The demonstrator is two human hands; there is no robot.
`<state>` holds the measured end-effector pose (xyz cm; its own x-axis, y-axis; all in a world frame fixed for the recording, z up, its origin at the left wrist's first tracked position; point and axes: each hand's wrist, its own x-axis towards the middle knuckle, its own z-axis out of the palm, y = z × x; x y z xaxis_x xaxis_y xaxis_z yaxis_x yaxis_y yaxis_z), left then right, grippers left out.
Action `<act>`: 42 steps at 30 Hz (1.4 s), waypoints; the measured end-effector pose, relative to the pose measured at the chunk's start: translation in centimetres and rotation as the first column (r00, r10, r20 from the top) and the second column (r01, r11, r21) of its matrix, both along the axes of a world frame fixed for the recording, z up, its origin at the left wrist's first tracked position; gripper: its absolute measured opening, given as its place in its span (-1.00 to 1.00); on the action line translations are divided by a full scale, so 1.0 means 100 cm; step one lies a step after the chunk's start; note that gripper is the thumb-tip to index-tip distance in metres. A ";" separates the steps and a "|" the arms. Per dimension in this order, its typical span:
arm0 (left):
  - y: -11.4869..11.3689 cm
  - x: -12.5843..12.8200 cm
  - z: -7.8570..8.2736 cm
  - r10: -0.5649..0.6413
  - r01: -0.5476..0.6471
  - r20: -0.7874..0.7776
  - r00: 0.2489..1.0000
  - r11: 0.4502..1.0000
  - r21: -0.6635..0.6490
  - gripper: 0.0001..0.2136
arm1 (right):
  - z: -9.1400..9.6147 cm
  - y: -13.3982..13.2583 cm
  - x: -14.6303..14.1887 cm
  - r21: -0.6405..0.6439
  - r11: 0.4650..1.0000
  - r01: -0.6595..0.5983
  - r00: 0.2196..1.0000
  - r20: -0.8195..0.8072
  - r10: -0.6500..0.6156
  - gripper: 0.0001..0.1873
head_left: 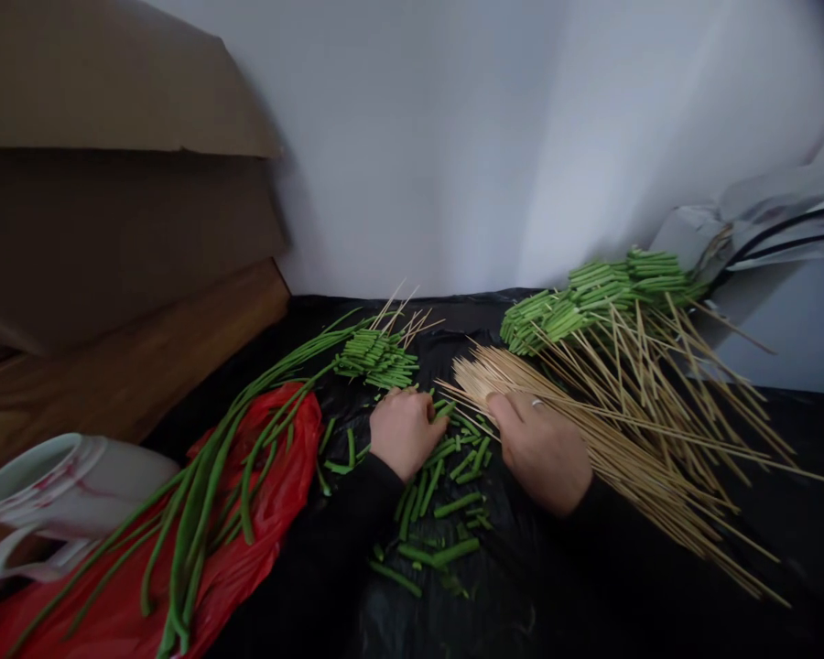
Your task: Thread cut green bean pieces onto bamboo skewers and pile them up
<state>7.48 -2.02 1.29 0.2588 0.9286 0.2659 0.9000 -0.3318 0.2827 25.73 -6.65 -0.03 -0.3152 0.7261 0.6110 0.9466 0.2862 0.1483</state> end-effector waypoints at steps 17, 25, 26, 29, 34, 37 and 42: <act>-0.011 -0.035 -0.001 0.301 0.478 0.946 0.124 0.817 -0.323 -0.77 | 0.007 -0.014 -0.007 0.144 0.968 -0.206 0.975 -0.050 0.215 -0.70; -0.012 -0.034 -0.001 0.385 0.515 0.922 0.046 0.781 -0.352 -0.70 | 0.007 -0.018 -0.011 0.220 0.962 -0.165 0.986 0.004 0.168 -0.67; -0.011 -0.034 -0.001 0.393 0.520 0.918 0.044 0.776 -0.357 -0.70 | 0.007 -0.019 -0.011 0.220 0.963 -0.159 0.987 0.007 0.161 -0.66; -0.011 -0.036 -0.001 0.401 0.524 0.915 0.055 0.768 -0.368 -0.71 | 0.006 -0.019 -0.011 0.204 0.968 -0.147 0.989 0.021 0.146 -0.65; -0.011 -0.035 -0.001 0.398 0.538 0.915 0.066 0.758 -0.369 -0.72 | 0.004 -0.019 -0.011 0.200 0.971 -0.130 0.991 0.027 0.128 -0.67; -0.012 -0.034 -0.002 0.390 0.542 0.919 0.054 0.762 -0.355 -0.73 | 0.003 -0.018 -0.011 0.198 0.972 -0.127 0.992 0.024 0.125 -0.68; -0.013 -0.033 -0.003 0.397 0.541 0.917 0.051 0.761 -0.359 -0.72 | 0.003 -0.019 -0.011 0.172 0.973 -0.155 0.988 0.017 0.154 -0.70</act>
